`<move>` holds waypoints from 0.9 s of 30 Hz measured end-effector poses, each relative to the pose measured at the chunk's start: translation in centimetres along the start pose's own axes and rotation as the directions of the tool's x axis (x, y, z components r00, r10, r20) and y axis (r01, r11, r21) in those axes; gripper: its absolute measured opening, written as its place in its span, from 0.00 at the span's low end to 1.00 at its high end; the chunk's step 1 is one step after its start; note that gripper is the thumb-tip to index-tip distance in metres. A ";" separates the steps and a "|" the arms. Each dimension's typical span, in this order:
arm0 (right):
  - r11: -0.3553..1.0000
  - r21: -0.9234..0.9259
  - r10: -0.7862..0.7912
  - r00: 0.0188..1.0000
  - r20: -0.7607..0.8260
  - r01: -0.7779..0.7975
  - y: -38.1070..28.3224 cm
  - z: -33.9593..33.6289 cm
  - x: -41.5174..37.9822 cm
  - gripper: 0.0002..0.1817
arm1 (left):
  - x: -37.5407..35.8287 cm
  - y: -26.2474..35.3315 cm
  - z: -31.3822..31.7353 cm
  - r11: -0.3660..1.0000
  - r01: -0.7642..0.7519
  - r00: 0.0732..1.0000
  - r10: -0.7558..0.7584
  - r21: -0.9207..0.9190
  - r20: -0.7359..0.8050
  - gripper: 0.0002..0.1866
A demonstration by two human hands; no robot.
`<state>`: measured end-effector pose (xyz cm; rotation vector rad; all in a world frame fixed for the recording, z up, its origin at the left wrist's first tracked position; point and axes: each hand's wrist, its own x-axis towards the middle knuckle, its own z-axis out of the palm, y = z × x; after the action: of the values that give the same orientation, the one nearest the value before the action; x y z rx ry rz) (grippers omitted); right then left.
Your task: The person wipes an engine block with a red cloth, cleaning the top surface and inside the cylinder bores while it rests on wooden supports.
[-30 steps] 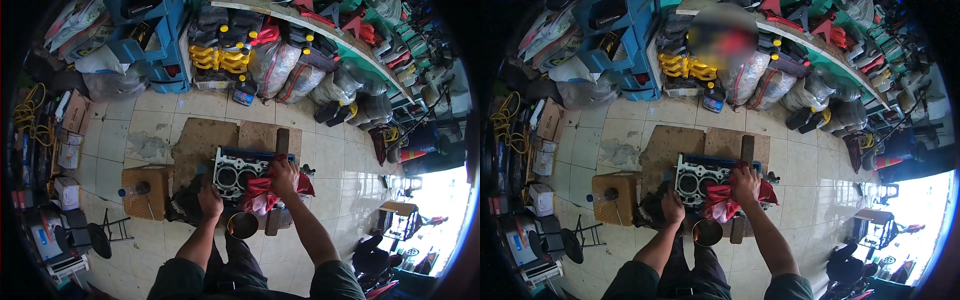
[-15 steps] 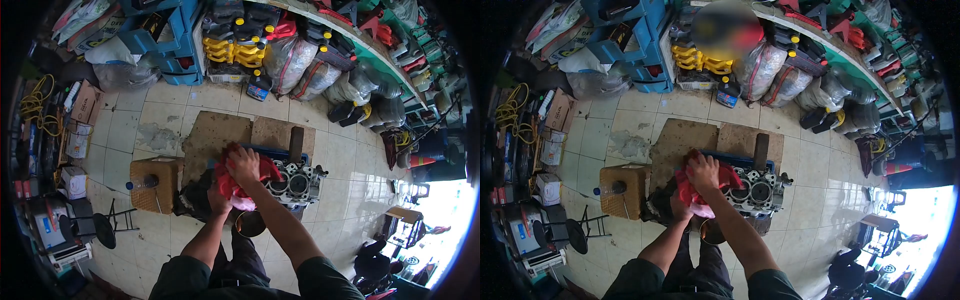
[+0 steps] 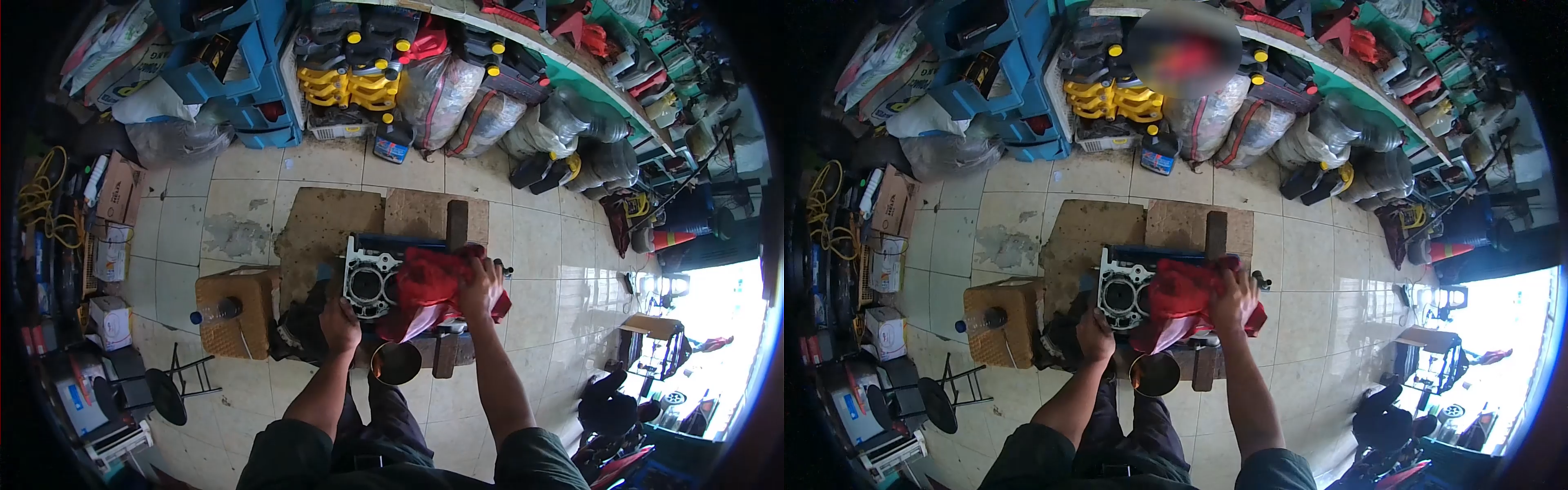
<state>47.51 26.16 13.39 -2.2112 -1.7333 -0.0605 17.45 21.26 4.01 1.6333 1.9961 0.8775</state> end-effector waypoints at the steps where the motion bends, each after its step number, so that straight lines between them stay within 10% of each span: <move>1: 1.000 -0.003 0.010 0.999 -0.042 -0.010 1.2 -0.2 0.0 0.26 | 0.2 -0.1 0.0 1.000 0.003 1.000 -0.003 -0.014 -0.005 0.15; 4: 0.946 0.065 0.312 0.948 0.065 -0.316 4.3 -1.6 -0.4 0.24 | 0.0 -0.5 0.0 1.000 0.023 0.999 -0.024 0.020 0.022 0.15; 10: 0.976 -0.121 0.194 0.977 0.091 -0.182 1.5 -2.5 -5.3 0.27 | -0.2 -0.3 0.2 1.000 0.003 1.000 -0.003 -0.024 0.024 0.15; 18: 0.939 0.181 0.241 0.937 0.252 -0.291 1.9 -6.9 -7.6 0.19 | -0.3 -0.2 0.1 0.998 -0.042 0.999 0.042 -0.049 -0.007 0.15; 22: 0.956 0.289 0.082 0.992 -0.097 -0.051 0.8 -5.3 0.7 0.12 | -0.7 -1.1 0.9 0.999 -0.049 0.999 0.049 0.017 -0.017 0.15; 27: 0.980 0.196 0.032 0.998 0.053 -0.042 2.4 -1.5 -0.1 0.18 | -0.5 -1.5 1.6 0.999 -0.020 0.999 0.021 0.043 -0.036 0.17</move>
<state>49.99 25.11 14.21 -2.1155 -1.6454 0.1695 17.53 20.88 1.80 1.6752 2.0389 0.8844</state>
